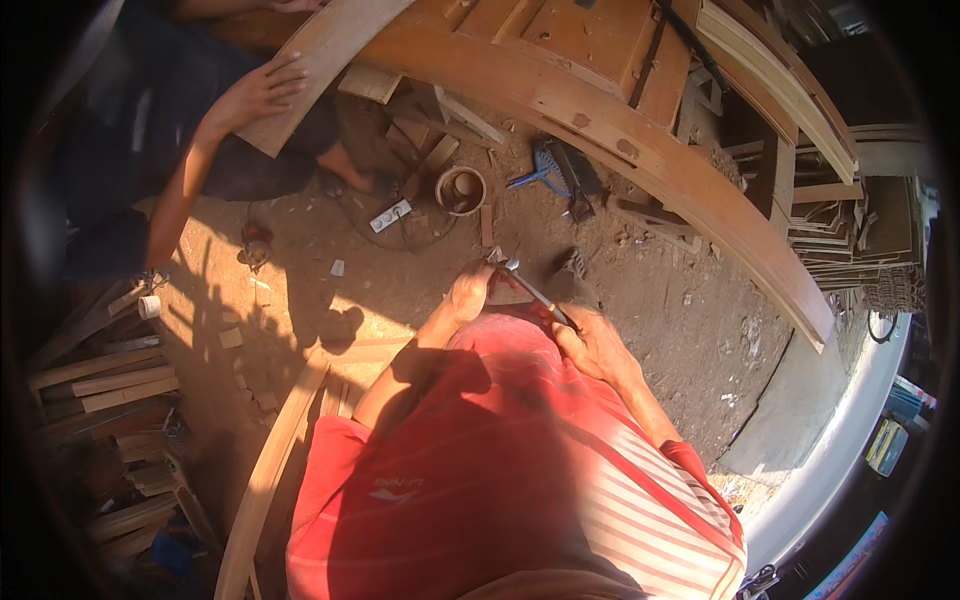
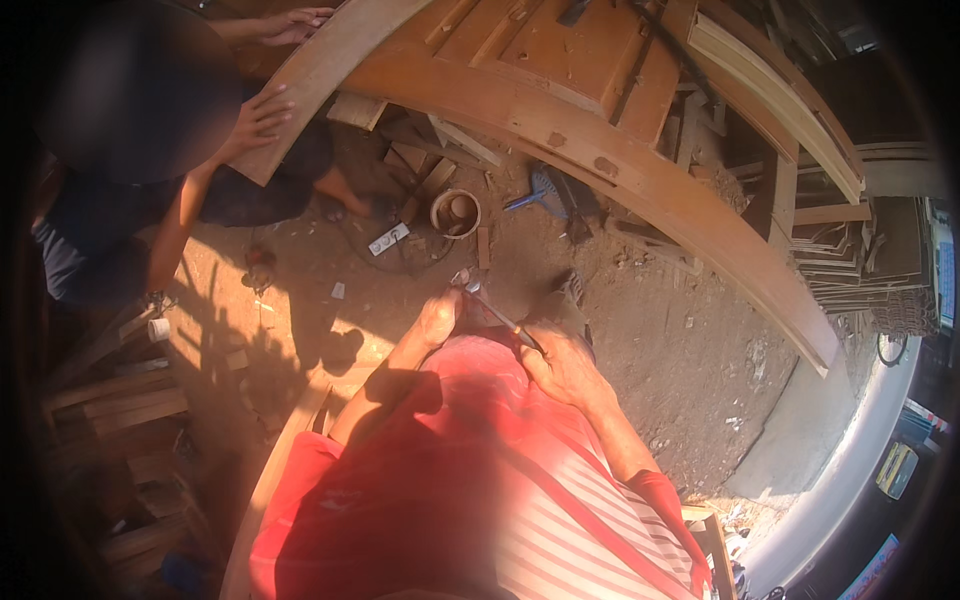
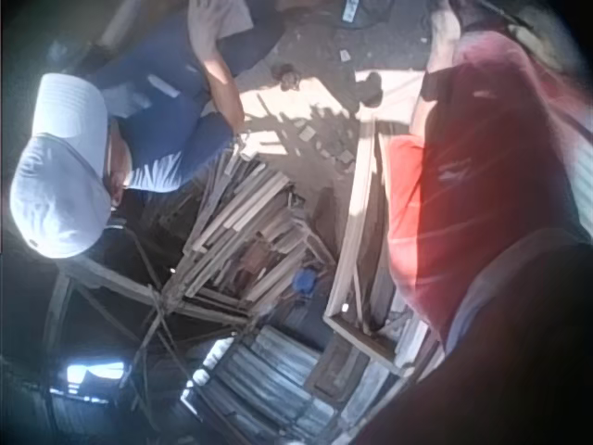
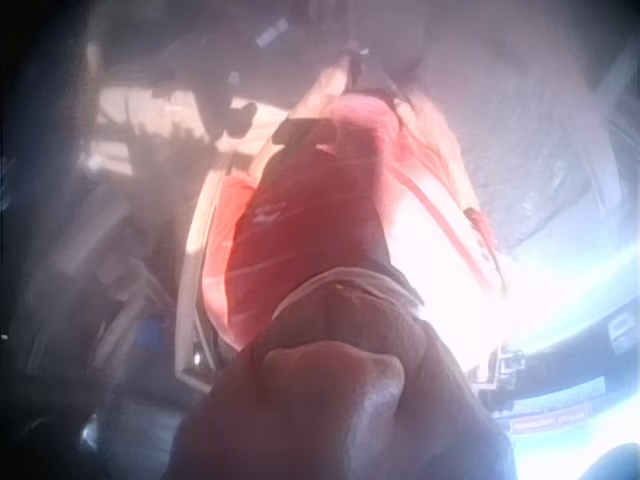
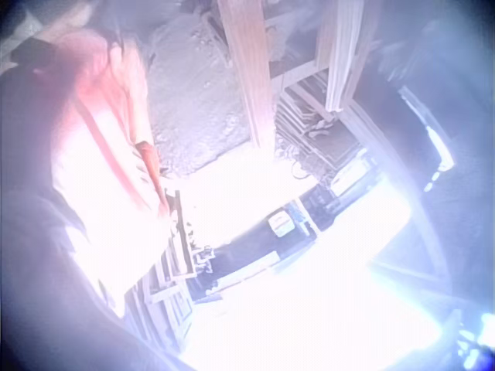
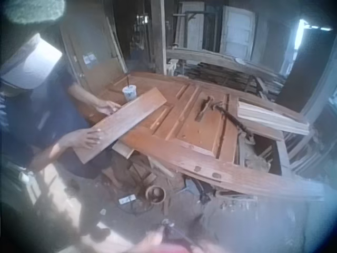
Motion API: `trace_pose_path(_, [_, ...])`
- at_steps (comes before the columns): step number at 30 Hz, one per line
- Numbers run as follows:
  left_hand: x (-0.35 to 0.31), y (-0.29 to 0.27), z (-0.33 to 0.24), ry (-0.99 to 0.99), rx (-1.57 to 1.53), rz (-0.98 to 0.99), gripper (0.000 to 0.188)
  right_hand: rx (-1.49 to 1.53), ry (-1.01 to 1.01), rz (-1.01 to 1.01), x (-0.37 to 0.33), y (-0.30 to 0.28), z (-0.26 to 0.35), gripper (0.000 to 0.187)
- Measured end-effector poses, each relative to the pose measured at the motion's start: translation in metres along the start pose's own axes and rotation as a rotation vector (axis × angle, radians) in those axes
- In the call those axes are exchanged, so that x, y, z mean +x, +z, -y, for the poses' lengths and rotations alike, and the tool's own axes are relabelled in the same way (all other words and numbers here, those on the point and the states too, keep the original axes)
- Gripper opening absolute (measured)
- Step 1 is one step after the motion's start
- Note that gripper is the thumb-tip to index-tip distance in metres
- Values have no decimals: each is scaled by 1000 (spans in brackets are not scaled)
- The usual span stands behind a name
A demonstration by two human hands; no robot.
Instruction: The person repairs a wooden door by using a hammer and chisel to carve out wood, removing a piece of wood, and then fitting and hammering a new wooden panel into the door frame.
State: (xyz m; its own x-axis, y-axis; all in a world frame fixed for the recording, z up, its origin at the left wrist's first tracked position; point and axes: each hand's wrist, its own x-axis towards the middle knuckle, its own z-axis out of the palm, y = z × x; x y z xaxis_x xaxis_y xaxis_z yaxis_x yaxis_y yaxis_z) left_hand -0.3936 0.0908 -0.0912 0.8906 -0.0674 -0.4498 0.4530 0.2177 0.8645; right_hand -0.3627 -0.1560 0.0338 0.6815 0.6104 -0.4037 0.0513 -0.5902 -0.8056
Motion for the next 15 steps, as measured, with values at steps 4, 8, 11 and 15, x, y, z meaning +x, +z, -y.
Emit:
trace_pose_path(4, [43, 88, 6, -91, -545, 17, 40, 80, -41, -220, -8, -34, -31, 32])
trace_pose_path(8, [74, 175, -34, 63, -742, 193, 37, 233, 88, -279, -23, -75, -63, 39])
trace_pose_path(11, [106, 232, -45, 80, -573, 291, 37, 423, -64, -330, -27, -103, -86, 52])
trace_pose_path(15, [110, 279, -91, 256, -203, 355, 34, 546, -31, -429, -29, -153, -72, 55])
